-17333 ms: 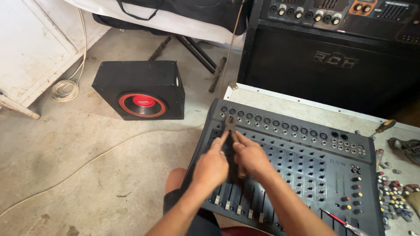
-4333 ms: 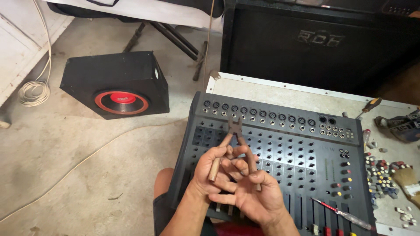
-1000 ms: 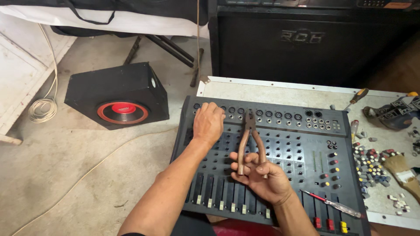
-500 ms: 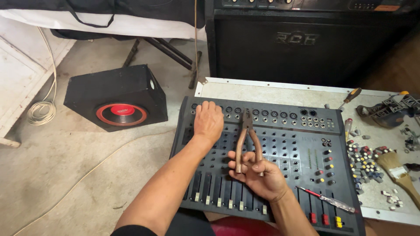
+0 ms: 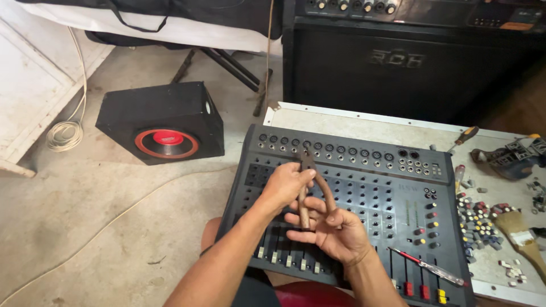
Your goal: The person sits at a workbench repairing an audio mixing console. They use a screwdriver on the mixer's controls, then use pliers to grip and pull knobs and components from the front panel, working across different sections of the board and setting removed parts on the bench.
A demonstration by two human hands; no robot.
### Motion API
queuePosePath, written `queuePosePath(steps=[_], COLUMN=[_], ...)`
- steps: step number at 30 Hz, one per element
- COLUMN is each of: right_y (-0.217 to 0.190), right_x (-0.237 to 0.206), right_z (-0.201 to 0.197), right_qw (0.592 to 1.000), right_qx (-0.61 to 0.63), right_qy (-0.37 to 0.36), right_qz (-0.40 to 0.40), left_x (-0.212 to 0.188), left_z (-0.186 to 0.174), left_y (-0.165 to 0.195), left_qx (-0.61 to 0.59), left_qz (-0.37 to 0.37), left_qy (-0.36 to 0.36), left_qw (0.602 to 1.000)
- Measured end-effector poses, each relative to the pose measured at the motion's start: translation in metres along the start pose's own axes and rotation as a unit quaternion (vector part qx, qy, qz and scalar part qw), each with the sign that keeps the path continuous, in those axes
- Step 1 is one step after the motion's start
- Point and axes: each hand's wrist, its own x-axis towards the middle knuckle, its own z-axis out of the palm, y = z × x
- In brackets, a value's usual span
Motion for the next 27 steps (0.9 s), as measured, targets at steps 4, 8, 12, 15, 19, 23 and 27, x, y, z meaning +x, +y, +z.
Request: queuePosePath(steps=[4,8,12,15,19,23,27], right_y=[-0.004,-0.009,-0.015,-0.007,0.025,0.052,0.071], right_x=[0.001,0.005,0.010,0.013,0.028,0.048,0.066], right_z=[0.009,0.018,0.027,0.033,0.039,0.042,0.041], right_qw=[0.999,1.000,1.000,1.000,0.998,0.993,0.992], right_qx=[-0.008,-0.014,0.012,0.008,0.004,0.089,0.118], right_qy=[-0.042,0.005,-0.014,0.008,0.063,0.072,0.040], right_qz=[-0.012,0.005,0.024,0.011,-0.031,0.007,-0.013], left_x=[-0.005,-0.008,-0.013,-0.013,-0.007,0.009,0.022], left_z=[0.005,0.004,-0.001,-0.009,-0.034,-0.060,-0.077], left_y=[0.000,0.005,0.008,0.008,0.007,0.009,0.010], left_qx=[0.001,0.012,-0.009,0.009,0.076,0.118,0.159], left_qz=[-0.016,-0.047,-0.098,-0.086,-0.084,-0.114,-0.057], left_qy=[0.036,0.064,0.062,0.059,0.019,-0.038,-0.069], left_qw=[0.999,0.997,0.993,0.994,0.993,0.986,0.983])
